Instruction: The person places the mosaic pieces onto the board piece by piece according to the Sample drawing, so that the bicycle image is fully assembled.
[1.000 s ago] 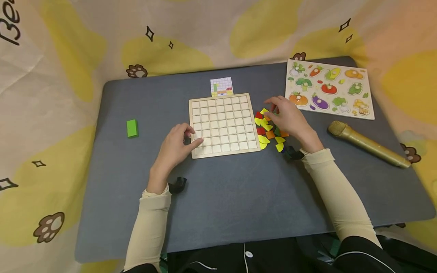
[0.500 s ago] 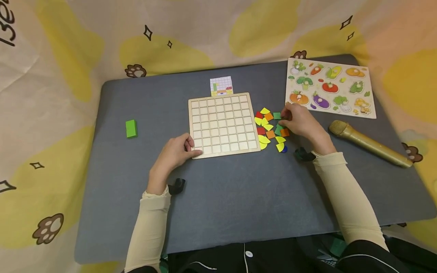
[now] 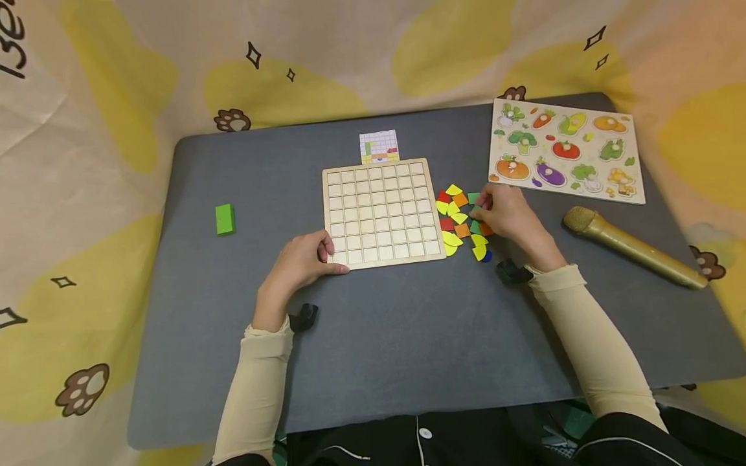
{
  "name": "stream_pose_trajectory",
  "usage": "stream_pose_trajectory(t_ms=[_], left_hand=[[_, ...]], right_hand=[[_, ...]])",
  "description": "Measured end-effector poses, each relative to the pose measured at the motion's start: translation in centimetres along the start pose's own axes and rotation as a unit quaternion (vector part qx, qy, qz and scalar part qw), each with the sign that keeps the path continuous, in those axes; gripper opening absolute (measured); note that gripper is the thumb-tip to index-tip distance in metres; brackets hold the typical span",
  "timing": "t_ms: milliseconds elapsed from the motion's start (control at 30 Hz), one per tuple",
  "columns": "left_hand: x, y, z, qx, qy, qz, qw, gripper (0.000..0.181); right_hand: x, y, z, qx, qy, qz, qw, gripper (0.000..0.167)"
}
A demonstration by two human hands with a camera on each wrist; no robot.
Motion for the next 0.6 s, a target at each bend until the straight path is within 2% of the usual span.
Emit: stream_pose_trajectory(t_ms=[167,267,433,600], left_hand=[[0.1,0.0,0.0,0.007,-0.002,-0.003,1.0000,0.047],[0.1,0.0,0.0,0.011,-0.003,0.000,0.9999,0.047],[0.2,0.1,0.0,0.013,-0.010,0.003,0.9999,0.047],[0.3,0.2,0.2,0.008,-0.016,0.009,0.9998,0.048]], right_hand=[[0.7,1.2,2.5,0.042,-0.031,-0.096,0.9940,0.019],[1.5,2.6,4.7,0.066,-0.060,-0.124,0.9882,0.013],[3.0,4.6,8.4,0.103,-0.090,-0.102,0.9853,0.010],[4.2,6.6,11.5,0.107,-0.123,-0.066,0.9844,0.016]])
Point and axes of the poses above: each hand's wrist, its own x-axis towards the middle knuckle, its own y-axis out of the palm, z = x × y, the point moved 4 cm from there along x, towards the middle knuckle, and after that the axes turned 6 degrees about y, right-handed, at the moved point
